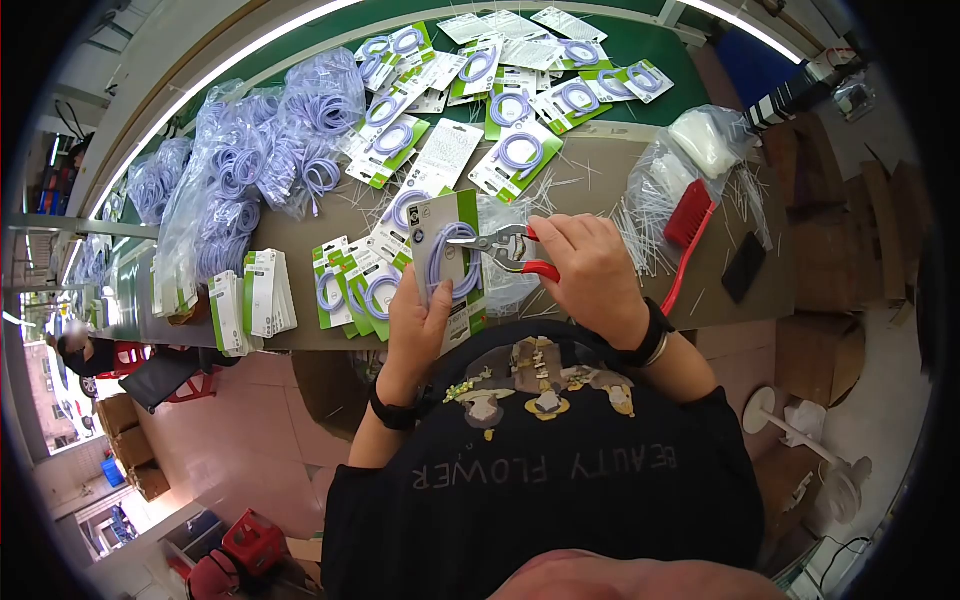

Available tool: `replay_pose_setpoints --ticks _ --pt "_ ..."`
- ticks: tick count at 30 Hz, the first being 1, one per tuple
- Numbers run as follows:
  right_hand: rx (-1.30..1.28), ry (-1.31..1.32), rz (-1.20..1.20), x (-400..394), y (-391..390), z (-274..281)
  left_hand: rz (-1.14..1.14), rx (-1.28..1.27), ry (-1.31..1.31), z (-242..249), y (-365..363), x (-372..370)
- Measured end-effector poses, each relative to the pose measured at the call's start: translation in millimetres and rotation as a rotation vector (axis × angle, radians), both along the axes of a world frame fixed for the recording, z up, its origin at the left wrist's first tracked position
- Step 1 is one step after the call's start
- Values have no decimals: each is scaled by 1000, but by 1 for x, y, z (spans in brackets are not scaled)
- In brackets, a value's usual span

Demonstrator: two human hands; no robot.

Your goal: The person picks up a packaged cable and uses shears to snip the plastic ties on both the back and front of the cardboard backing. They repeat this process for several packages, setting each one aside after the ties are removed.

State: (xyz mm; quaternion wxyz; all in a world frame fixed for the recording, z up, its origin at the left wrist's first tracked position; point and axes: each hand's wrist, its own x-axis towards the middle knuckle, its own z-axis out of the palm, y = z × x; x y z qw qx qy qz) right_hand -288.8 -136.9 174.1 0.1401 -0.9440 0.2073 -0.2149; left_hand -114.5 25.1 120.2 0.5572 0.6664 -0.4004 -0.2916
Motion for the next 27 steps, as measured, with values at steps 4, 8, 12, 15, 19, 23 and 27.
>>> replay_pose_setpoints --ticks 4,8,12,15,19,23,27 --pt "316 -25 116 -1 -12 -17 -8 58 -244 10 -2 0" --pt "539 -267 134 17 -4 -16 -34 45 -296 17 -8 -6" --pt "393 -372 178 23 2 -20 -120 73 -354 17 -10 -15" --pt "305 -325 240 25 3 -28 -189 156 -395 11 -4 -15" --pt "256 -212 256 27 5 -30 -230 82 -409 -2 -2 -13" --pt "218 -170 286 34 10 -34 -232 38 -345 -11 3 -5" --pt "194 -140 281 47 14 -46 -313 241 -321 -5 13 6"
